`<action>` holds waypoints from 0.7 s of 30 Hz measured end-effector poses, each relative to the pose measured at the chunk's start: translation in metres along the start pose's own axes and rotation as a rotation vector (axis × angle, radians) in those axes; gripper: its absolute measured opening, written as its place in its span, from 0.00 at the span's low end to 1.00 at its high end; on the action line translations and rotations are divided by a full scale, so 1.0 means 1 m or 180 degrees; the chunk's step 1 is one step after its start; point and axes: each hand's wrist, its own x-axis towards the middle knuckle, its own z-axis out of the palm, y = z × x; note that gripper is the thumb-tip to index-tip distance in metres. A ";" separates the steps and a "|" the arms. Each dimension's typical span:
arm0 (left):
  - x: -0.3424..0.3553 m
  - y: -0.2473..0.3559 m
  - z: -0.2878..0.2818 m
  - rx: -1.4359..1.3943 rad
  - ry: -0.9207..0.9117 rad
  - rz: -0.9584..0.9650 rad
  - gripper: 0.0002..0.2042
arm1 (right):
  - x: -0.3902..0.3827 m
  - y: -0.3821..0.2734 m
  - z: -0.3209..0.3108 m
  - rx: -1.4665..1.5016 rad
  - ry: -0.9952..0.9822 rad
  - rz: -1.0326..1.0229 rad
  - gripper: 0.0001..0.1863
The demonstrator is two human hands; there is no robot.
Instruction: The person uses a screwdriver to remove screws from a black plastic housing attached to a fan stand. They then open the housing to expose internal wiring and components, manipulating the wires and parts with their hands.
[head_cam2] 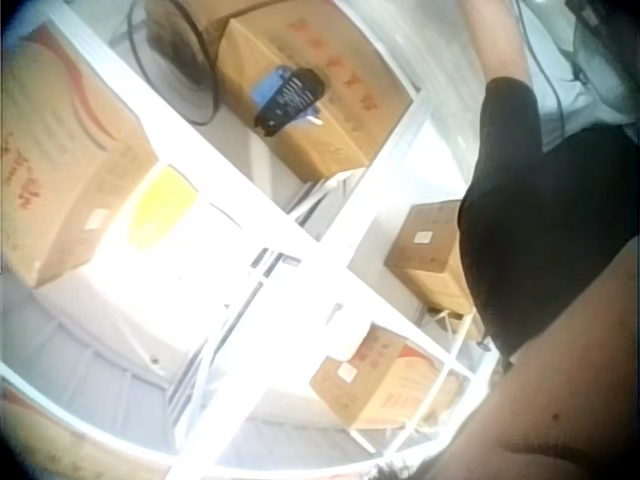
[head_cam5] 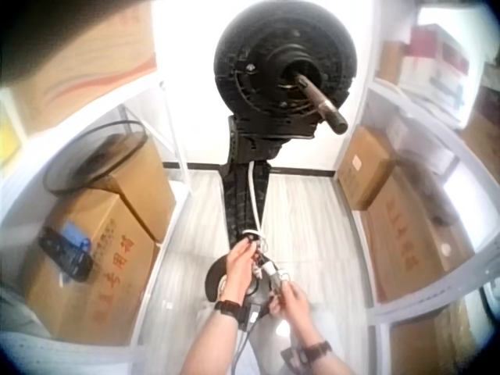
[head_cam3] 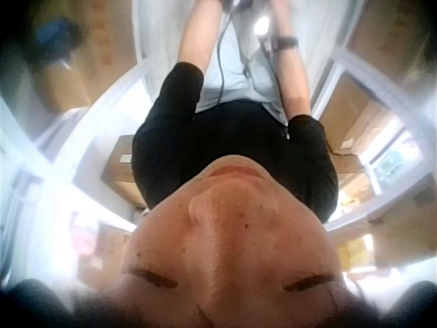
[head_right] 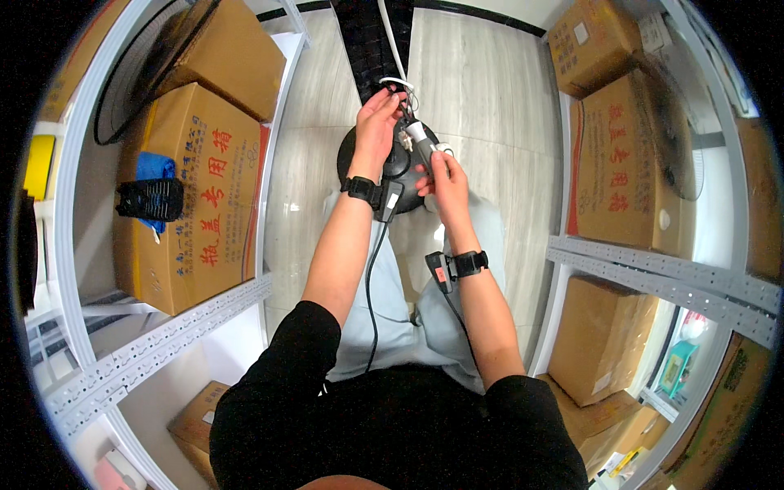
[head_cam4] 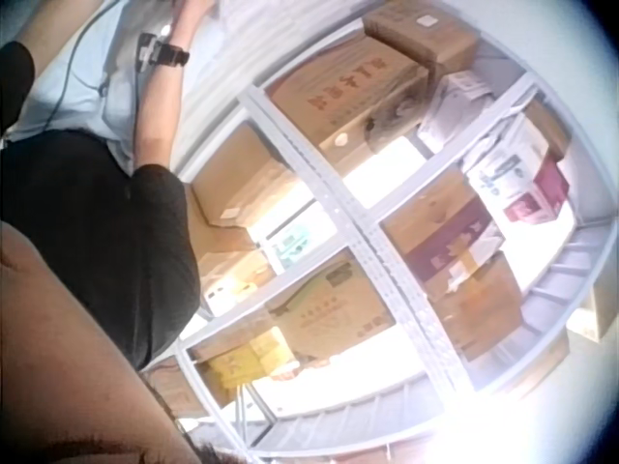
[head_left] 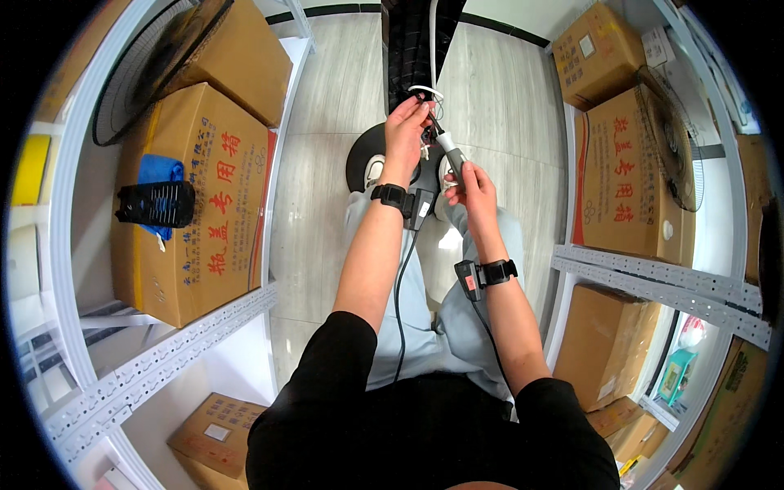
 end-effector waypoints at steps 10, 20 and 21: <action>-0.001 0.003 0.003 -0.0124 -0.0019 -0.0096 0.11 | -0.006 -0.008 0.013 -0.0603 0.0161 -0.0403 0.20; -0.002 0.004 0.004 -0.0228 -0.0032 -0.0281 0.10 | -0.009 -0.026 0.021 -0.2810 0.0443 -0.1609 0.22; -0.001 0.004 0.003 -0.0190 -0.0073 -0.0265 0.10 | -0.011 -0.024 0.024 -0.2972 0.0550 -0.1901 0.23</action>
